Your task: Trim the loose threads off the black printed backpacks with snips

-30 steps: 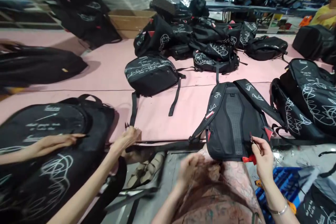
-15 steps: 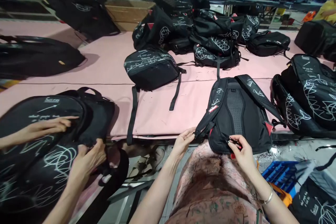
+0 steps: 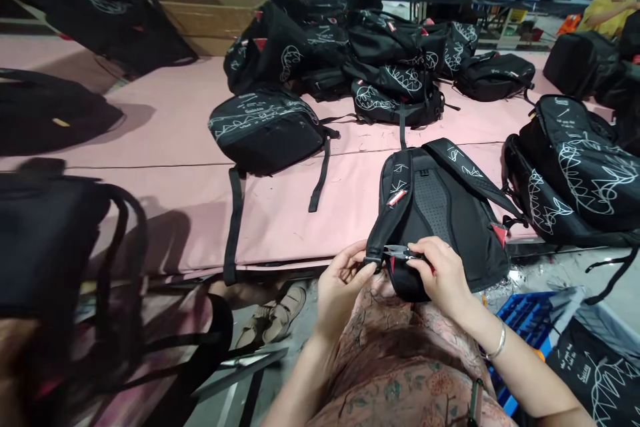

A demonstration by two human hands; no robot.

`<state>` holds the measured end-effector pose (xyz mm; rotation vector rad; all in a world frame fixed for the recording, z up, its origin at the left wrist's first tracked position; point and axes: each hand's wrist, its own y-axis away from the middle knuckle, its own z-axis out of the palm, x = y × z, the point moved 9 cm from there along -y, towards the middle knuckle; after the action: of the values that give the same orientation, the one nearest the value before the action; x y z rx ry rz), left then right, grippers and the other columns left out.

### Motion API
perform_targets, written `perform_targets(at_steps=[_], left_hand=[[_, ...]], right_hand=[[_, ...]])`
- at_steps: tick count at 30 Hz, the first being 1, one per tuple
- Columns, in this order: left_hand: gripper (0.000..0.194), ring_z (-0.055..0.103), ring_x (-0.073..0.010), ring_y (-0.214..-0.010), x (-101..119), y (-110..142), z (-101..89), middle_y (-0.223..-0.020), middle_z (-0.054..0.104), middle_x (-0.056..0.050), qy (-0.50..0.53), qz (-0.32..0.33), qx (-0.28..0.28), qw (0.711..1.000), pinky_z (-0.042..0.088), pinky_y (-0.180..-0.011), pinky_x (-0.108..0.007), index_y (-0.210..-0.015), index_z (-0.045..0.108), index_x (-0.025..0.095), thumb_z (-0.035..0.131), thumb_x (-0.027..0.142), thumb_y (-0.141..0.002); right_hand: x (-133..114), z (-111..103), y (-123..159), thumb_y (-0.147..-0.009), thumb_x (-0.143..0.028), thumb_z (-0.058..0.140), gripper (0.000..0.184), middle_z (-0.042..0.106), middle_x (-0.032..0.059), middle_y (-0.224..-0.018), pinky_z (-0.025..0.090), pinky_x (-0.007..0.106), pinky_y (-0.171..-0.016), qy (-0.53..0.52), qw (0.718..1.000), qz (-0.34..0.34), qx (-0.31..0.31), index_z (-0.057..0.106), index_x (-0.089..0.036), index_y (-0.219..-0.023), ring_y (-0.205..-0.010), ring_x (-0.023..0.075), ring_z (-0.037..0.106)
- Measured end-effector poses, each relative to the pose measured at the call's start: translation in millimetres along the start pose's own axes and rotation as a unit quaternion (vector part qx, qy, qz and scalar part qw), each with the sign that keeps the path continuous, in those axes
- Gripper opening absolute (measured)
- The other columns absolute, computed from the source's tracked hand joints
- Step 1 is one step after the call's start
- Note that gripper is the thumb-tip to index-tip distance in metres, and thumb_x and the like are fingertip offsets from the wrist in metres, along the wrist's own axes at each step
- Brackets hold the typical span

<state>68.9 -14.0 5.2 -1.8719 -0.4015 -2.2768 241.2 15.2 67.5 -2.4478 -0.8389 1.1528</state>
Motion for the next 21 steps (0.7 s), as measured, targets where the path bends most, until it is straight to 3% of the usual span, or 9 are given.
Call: perform_targets(at_steps=[13,21], left_hand=[[0.041,0.057,-0.0127,-0.079,-0.1,0.6,8.9,-0.084,0.063,-0.002,-0.080,-0.001,-0.017,0.997,0.045,-0.078,-0.024,-0.108,0.056,0.015,0.064,0.023,-0.069],[0.040,0.057,-0.0145,-0.082,6.3,-1.3,11.1,-0.084,0.062,-0.004,-0.096,0.006,-0.035,0.995,0.044,-0.079,-0.026,-0.106,0.057,0.013,0.065,0.022,-0.068]], right_hand=[[-17.5,-4.2,-13.2,-0.087,-0.020,0.048,0.013,0.061,0.0072,-0.088,0.045,0.030,-0.074,0.109,0.987,-0.097,-0.073,0.059,-0.015,-0.092,-0.083,0.0169,0.056],[-15.1,-4.1,-15.1,-0.087,-0.019,0.049,0.011,0.060,0.0066,-0.086,0.045,0.029,-0.074,0.078,0.985,-0.127,-0.082,0.059,-0.015,-0.089,-0.082,0.0162,0.056]])
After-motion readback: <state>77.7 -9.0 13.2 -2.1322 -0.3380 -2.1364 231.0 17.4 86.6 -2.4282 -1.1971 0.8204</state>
